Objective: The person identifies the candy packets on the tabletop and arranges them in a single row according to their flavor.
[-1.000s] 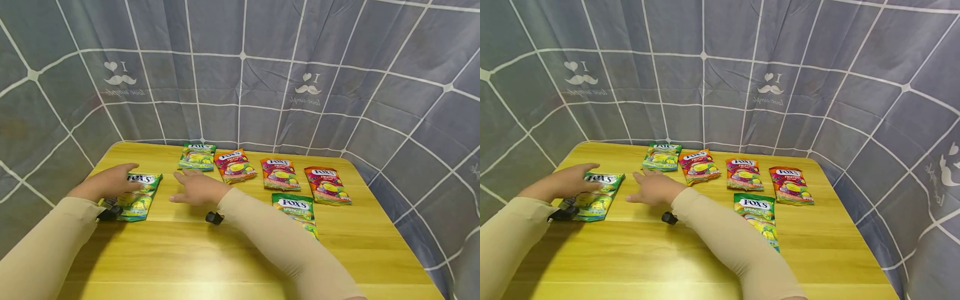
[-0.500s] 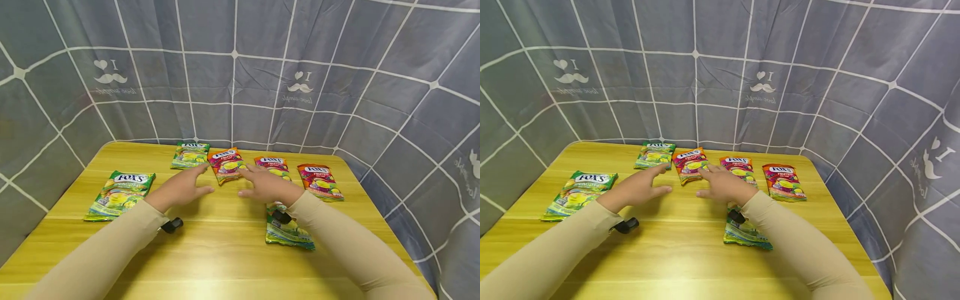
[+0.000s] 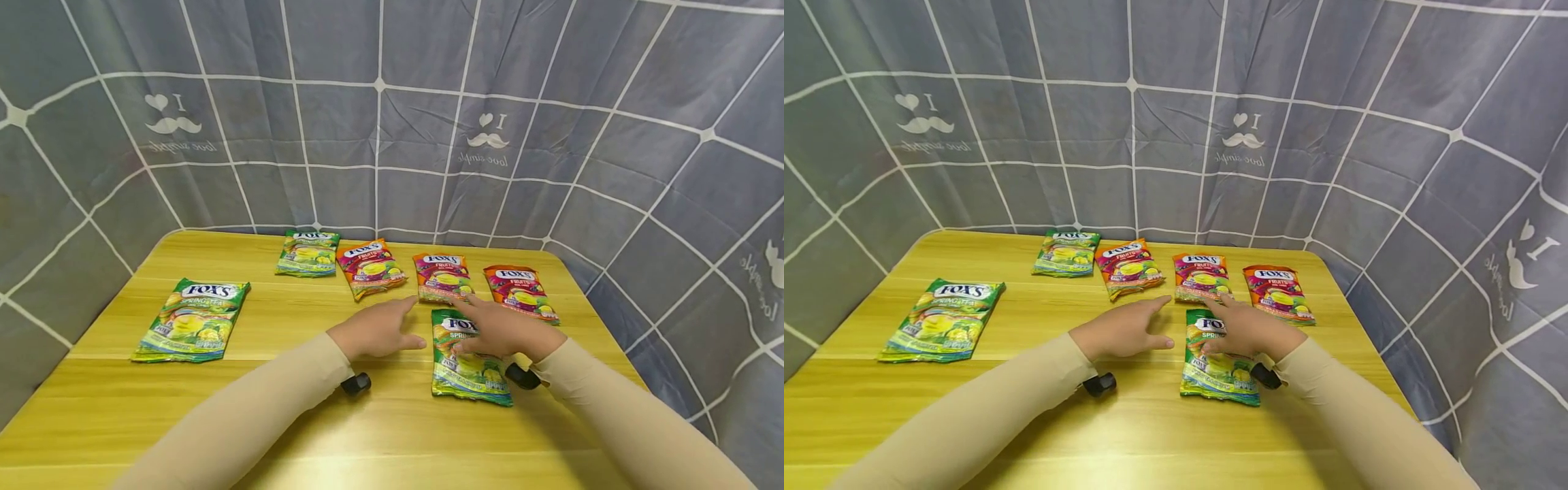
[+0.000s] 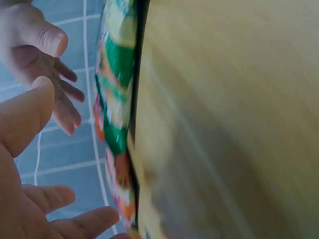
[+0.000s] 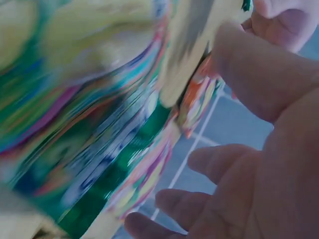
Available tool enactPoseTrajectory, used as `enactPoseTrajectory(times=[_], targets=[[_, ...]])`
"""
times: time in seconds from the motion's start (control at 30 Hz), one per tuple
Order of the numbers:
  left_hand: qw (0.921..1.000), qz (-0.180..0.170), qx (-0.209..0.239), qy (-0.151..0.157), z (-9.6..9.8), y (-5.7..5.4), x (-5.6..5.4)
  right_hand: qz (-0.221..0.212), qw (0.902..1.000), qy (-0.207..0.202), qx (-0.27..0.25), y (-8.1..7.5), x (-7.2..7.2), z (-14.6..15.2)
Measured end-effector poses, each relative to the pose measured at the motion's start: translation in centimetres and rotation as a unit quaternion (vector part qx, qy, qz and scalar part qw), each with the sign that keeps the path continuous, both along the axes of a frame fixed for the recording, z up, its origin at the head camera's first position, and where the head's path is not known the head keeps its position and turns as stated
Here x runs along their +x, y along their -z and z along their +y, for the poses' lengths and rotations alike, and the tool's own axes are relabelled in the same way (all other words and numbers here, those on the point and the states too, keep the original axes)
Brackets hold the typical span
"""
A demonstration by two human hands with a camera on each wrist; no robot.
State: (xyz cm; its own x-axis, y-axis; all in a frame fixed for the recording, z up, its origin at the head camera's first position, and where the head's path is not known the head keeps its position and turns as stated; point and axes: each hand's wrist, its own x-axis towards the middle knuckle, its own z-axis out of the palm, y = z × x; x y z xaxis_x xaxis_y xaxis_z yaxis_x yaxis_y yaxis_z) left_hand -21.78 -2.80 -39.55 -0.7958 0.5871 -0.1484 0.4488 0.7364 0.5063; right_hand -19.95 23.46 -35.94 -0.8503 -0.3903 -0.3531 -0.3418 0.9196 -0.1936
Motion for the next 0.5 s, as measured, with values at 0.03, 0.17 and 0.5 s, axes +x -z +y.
enactPoseTrajectory(times=[0.03, 0.17, 0.5], targets=[[1.0, -0.003, -0.005, 0.007, 0.6, 0.2, 0.0, -0.003, 1.0, 0.004, 0.005, 0.0, 0.2, 0.5], [0.9993, -0.001, -0.012, 0.035, 2.7, 0.8, -0.2, -0.011, 0.9993, 0.024, 0.027, -0.1, 1.1, 2.1], [0.9974, -0.007, -0.044, 0.056, 5.4, 1.4, 0.0, -0.018, 0.9979, 0.042, 0.044, 0.9, 2.1, 4.5]])
